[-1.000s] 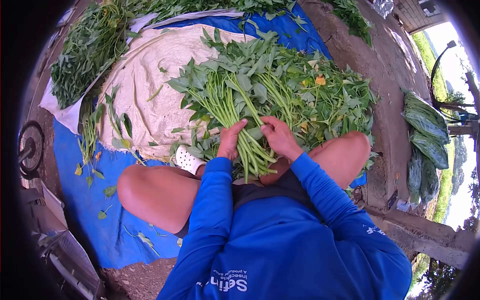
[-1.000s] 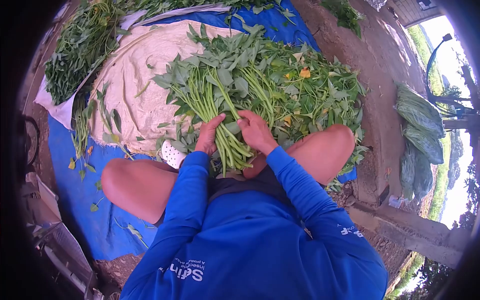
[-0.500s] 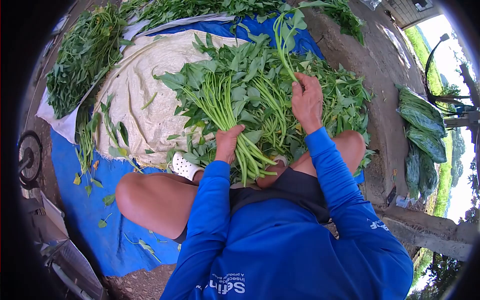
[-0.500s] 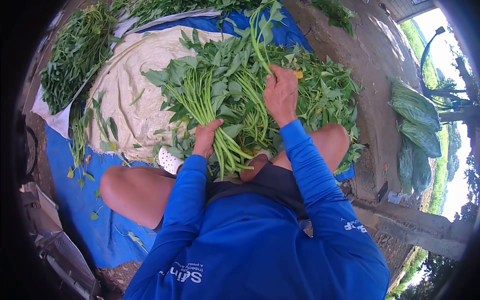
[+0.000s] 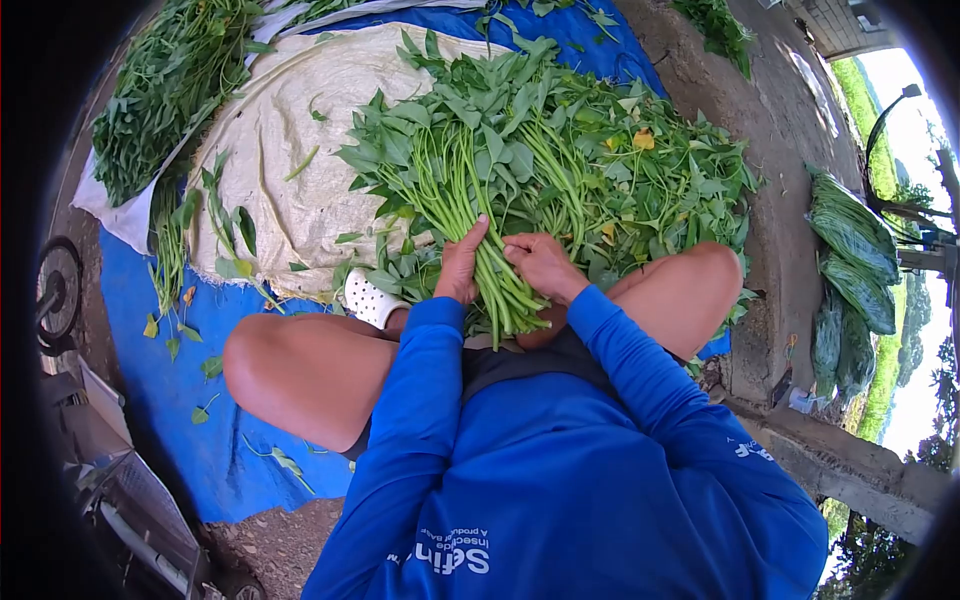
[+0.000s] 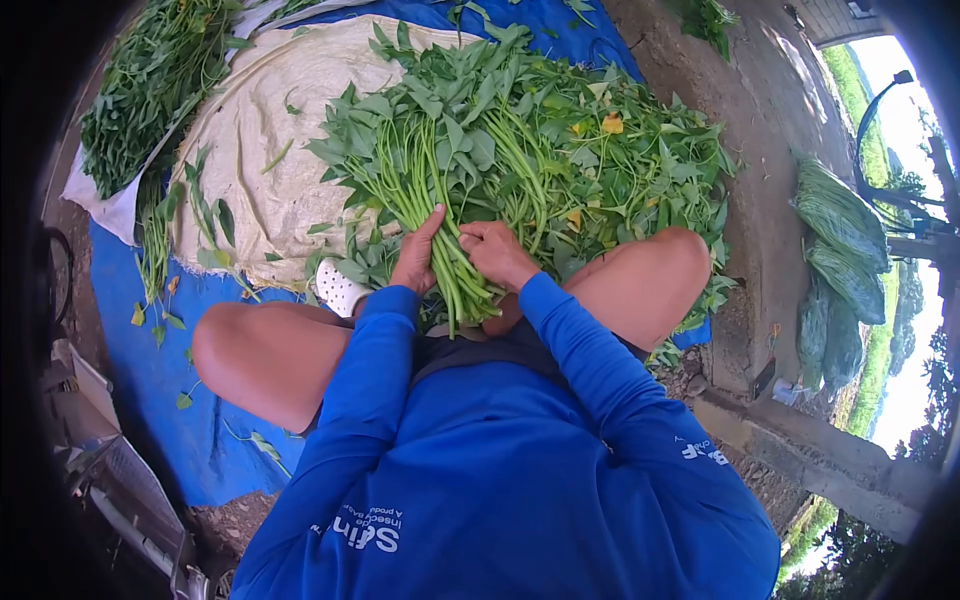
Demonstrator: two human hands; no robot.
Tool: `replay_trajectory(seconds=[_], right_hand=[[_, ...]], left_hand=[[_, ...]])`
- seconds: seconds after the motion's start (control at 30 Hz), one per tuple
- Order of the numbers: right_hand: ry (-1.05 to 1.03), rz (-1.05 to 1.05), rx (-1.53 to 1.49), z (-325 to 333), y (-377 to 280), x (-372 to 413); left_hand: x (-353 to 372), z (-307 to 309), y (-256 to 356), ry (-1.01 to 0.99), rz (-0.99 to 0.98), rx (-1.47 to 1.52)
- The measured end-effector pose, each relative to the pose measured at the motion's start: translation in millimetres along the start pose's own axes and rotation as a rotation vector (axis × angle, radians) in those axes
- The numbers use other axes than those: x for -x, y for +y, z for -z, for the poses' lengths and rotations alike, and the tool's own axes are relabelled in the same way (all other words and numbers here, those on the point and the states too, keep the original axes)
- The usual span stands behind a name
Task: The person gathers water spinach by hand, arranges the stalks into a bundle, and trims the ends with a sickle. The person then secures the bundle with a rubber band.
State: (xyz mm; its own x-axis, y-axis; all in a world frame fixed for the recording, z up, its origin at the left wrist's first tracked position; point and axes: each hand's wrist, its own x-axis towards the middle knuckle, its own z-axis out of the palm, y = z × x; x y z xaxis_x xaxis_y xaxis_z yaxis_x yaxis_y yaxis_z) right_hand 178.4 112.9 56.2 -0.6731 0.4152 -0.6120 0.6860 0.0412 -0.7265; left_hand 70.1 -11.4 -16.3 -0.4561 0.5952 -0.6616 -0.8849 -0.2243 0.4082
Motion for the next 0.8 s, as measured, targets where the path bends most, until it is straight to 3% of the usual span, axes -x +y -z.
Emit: replay_trajectory(seconds=[0.03, 0.13, 0.17, 0.27, 0.37, 0.4, 0.43, 0.5, 0.57, 0.67, 0.7, 0.8], right_hand=[[0.001, 0.005, -0.024, -2.6, -4.3, 2.4], [-0.042, 0.169, 0.06, -14.3, -2.7, -4.1], [-0.043, 0.175, 0.063, -17.3, -2.1, -3.3], [-0.102, 0.262, 0.125, -24.5, -5.1, -7.4], [-0.297, 0.373, 0.087, 8.8, -36.3, -3.4], [-0.373, 0.186, -0.071, 33.3, -52.4, -4.7], [-0.177, 0.135, -0.136, 55.9, -54.1, -21.4], [0.436, 0.146, -0.005, 107.5, -26.5, -71.8], [0.587, -0.049, 0.256, 148.5, -8.6, -86.7], [0.389, -0.037, 0.546, 136.3, 8.9, -84.5], [0.475, 0.073, 0.607, 125.8, 17.6, -83.4], [0.44, -0.011, 0.621, 118.6, 25.7, -99.9]], left_hand=[[-1.0, -6.4, -9.2, 0.151, -0.196, 0.009], [1.1, -7.8, -9.6, 0.169, -0.314, -0.099], [-3.0, 6.9, 0.0, 0.025, -0.08, -0.101], [9.8, 5.1, 29.5, -0.014, 0.307, -0.05], [16.3, -8.3, 46.8, 0.061, 0.084, -0.103], [14.8, -8.2, 53.9, 0.062, 0.053, -0.13], [23.3, -17.8, 64.7, 0.065, -0.008, -0.159], [26.1, -18.7, 78.8, 0.104, -0.143, -0.22], [35.1, -27.1, 87.0, 0.131, -0.314, -0.25], [36.8, -32.4, 99.3, 0.137, -0.422, -0.273], [39.6, -34.9, 103.5, 0.147, -0.416, -0.286], [39.1, -34.5, 103.7, 0.164, -0.412, -0.284]])
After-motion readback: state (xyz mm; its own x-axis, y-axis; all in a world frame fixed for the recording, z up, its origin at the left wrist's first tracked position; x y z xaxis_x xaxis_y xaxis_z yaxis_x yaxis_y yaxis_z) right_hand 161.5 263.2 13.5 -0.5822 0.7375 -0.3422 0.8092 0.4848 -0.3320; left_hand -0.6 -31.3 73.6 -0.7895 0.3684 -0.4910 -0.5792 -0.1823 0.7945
